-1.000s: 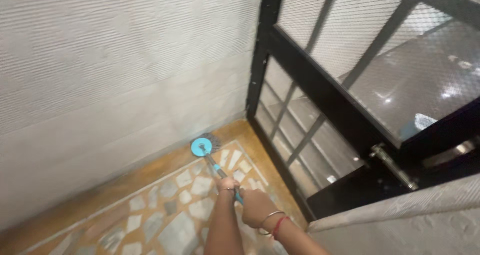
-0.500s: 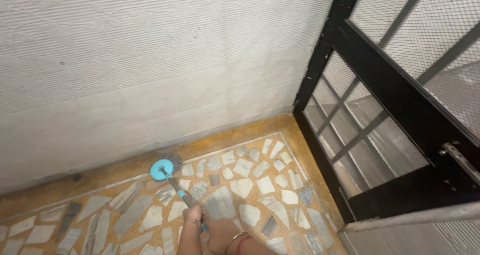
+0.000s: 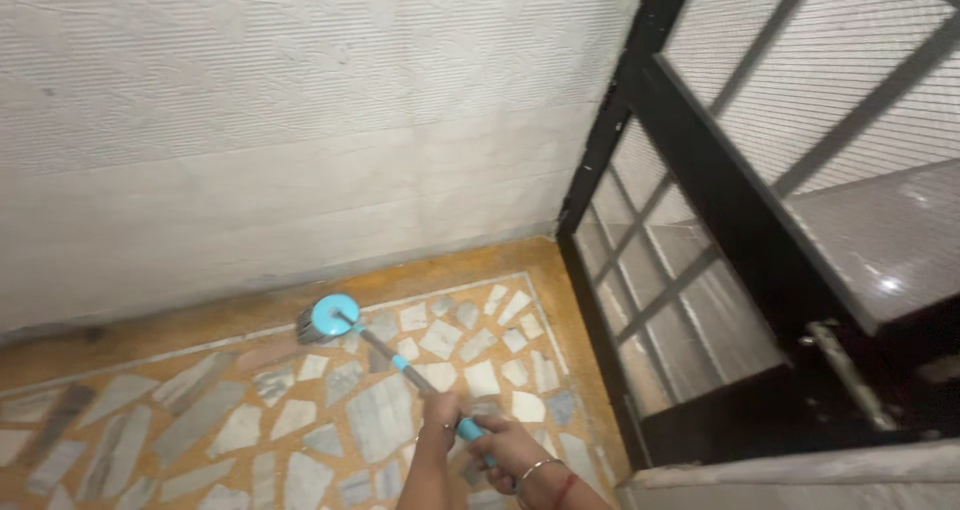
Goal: The person mops the floor in a hallway and a room using a spray mop, then cleans the mop head in a bucket of water and wrings it out using a built-in spinning mechanism.
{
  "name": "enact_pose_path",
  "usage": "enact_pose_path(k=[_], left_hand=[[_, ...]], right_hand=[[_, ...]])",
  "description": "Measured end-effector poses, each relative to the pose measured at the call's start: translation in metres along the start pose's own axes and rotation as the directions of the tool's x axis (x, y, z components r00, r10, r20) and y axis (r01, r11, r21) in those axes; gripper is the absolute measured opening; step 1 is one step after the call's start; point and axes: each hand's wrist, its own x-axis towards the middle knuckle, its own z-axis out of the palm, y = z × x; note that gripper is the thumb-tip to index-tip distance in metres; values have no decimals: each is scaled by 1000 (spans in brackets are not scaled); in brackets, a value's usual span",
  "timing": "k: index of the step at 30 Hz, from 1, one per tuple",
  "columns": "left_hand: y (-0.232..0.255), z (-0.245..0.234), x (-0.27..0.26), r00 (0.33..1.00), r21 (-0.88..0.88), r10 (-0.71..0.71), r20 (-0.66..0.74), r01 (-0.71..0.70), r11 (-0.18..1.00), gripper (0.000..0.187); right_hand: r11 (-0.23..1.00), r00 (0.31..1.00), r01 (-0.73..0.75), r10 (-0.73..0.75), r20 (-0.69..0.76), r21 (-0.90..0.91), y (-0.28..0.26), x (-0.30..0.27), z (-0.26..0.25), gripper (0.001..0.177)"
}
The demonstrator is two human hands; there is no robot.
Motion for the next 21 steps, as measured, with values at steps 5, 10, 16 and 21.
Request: enact_pose_path(k=[5,10,16,21], left_hand=[[-28,106,-14,986,227,-37,163,-1,974,43],[-57,198,-39,928,437,-116,354,-54,898,38],[-87,260,-74,882,493,-131,453,-126,861,33],[-89,237,-77,911,420,-78,406,-110,901,29]], right_hand=[[975,997,44,-29,-71,217,14,-30,-76,59],[925,961,144,-47,-271,351,29,-51,-130,52],[944,941,151,-46,-335,295,37,-73,-158,62],[963,957,200,-152,-247,181,45,-67,-140,70]])
